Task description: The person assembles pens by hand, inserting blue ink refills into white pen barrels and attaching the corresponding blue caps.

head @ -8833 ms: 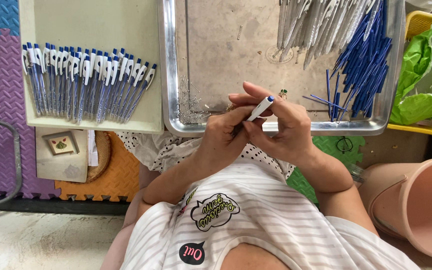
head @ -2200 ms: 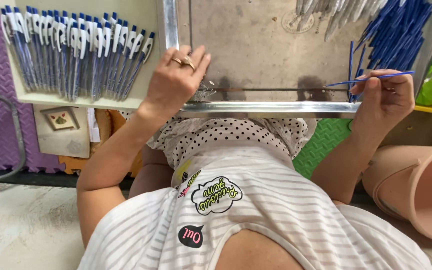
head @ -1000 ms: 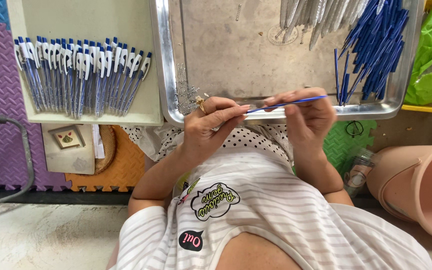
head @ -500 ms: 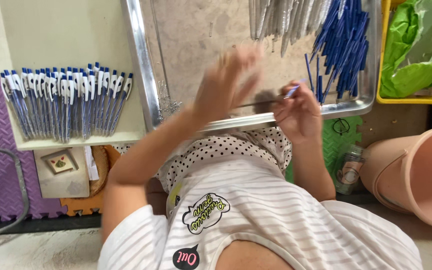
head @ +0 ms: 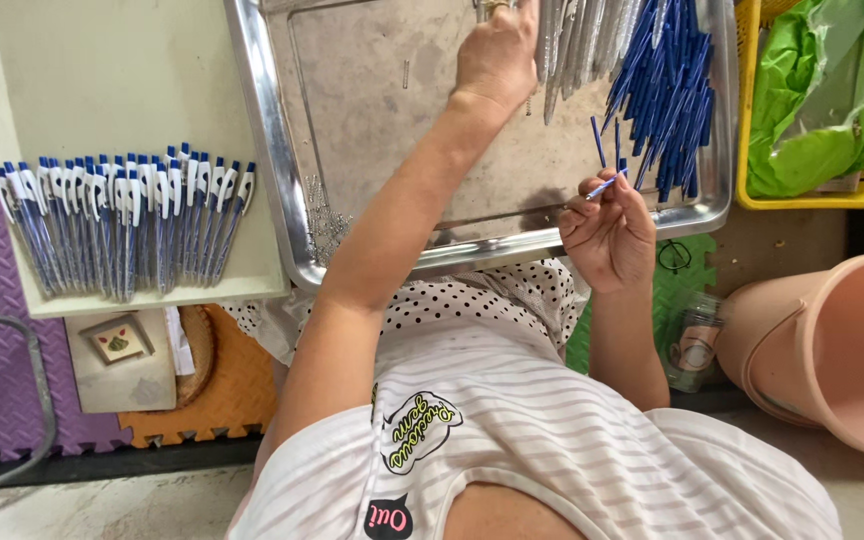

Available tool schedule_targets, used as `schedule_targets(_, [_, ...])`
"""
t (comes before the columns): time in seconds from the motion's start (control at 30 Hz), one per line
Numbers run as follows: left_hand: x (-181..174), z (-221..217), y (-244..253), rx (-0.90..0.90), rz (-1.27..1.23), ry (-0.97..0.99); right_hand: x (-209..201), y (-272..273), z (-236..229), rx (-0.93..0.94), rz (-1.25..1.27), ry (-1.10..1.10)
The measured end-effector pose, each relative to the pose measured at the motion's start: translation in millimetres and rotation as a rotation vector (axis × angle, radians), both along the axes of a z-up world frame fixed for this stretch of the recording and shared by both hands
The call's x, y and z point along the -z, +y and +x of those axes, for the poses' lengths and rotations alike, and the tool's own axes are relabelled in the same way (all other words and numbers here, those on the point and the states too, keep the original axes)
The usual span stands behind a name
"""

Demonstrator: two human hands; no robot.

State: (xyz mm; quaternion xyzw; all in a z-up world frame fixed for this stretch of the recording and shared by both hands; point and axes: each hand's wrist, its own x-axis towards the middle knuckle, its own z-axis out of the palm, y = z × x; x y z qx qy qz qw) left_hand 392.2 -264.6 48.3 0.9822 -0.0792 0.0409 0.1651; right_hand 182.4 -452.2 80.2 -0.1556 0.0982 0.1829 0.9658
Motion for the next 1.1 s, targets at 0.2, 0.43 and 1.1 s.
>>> schedule_targets(0.2, [-79, -65, 74, 0.091, -0.628, 0.174, -21, 7, 10, 0.026, -0.096, -0.12])
schedule_targets(0.43, [-135, -222, 159, 0.351, -1.4, 0.548, -51, 33, 30, 0.149, -0.424, -0.33])
schedule_targets(1.1, [-126, -246, 163, 0.296, -1.409, 0.657, -59, 52, 29, 0.191, -0.662, -0.53])
